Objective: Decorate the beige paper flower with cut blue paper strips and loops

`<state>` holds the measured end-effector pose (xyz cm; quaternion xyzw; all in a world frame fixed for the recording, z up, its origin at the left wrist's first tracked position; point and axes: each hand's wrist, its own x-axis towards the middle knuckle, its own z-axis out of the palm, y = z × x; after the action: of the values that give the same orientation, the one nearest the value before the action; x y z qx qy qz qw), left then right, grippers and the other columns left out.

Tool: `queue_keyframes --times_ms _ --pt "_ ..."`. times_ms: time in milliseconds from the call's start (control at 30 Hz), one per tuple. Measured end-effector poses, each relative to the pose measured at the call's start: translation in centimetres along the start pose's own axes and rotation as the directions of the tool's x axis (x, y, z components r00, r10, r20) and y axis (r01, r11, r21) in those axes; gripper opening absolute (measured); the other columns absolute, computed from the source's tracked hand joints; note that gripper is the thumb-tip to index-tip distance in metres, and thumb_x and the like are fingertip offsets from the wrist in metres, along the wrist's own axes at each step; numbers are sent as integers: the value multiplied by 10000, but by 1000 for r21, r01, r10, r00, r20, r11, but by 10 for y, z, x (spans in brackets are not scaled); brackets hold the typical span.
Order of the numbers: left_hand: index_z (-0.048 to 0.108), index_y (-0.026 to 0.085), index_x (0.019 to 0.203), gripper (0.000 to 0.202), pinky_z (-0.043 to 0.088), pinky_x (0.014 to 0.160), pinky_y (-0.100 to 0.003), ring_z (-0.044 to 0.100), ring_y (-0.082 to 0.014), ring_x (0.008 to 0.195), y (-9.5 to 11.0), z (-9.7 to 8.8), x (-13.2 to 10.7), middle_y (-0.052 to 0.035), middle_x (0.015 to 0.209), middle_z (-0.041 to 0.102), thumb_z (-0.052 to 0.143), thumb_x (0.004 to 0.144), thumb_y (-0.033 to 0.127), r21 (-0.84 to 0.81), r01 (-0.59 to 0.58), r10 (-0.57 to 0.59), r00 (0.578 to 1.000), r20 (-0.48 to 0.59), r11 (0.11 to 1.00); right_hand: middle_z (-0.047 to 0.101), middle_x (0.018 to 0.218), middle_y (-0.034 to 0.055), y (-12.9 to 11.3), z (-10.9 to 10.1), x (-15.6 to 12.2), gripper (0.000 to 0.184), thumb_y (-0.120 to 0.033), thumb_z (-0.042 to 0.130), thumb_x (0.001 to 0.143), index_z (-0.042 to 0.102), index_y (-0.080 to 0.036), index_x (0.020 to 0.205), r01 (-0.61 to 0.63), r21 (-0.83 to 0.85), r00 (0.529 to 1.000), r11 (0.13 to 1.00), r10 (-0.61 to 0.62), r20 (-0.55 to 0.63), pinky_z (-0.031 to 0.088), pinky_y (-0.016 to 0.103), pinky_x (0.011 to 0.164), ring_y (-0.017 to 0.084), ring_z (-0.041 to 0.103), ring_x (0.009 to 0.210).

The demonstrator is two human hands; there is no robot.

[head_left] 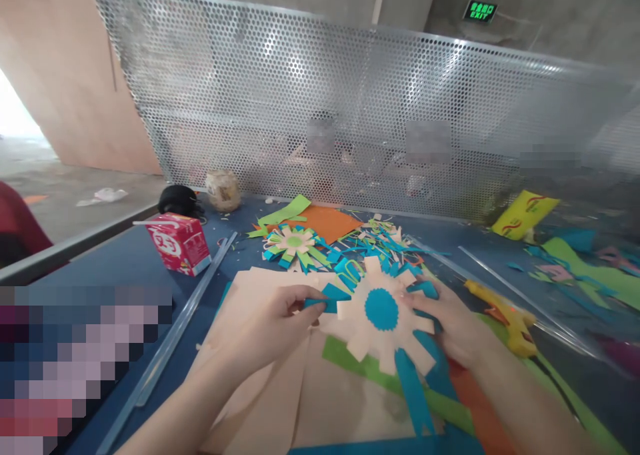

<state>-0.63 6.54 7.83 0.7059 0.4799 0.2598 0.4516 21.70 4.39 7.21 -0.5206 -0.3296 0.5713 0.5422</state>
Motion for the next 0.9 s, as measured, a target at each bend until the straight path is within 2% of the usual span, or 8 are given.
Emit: queue_keyframes --times_ms 233,333,533,700,900 --pt "626 165 916 266 390 560 -221 522 -117 595 1 2 -1 -12 706 622 484 735 298 -78 46 -41 997 58 996 621 591 -25 0 -2 0 325 -210 773 462 563 -189 709 19 -5 1000 1000 -19 25 466 223 501 122 571 512" --pt "632 167 911 273 395 556 -224 513 -118 587 1 1 -2 -16 689 614 479 736 312 -99 48 -41 996 74 994 603 561 -32 -1 -2 -1 316 -223 774 462 559 -191 692 30 -24 999 999 -30 18 446 211 467 112 550 480" --pt "636 179 916 288 403 564 -240 500 -121 574 -2 -1 0 -22 688 621 468 743 335 -94 40 -32 996 88 995 621 589 -22 -3 1 -4 364 -224 787 415 559 -199 697 27 -12 1000 1000 -26 16 467 244 510 136 569 521" --pt "643 173 870 253 403 566 -233 509 -125 602 -2 -2 -2 -22 673 620 483 742 321 -150 30 -14 994 109 988 592 533 -31 -1 -2 -3 321 -234 781 445 570 -194 684 29 -31 1000 999 -29 -3 448 223 480 116 545 480" --pt "632 171 917 252 416 568 -236 496 -115 580 -3 -2 -3 -22 680 615 485 753 293 -179 21 2 992 127 984 589 536 -30 -1 -3 -1 319 -228 781 448 593 -188 703 15 -40 1000 999 -15 -6 418 193 430 98 524 452"
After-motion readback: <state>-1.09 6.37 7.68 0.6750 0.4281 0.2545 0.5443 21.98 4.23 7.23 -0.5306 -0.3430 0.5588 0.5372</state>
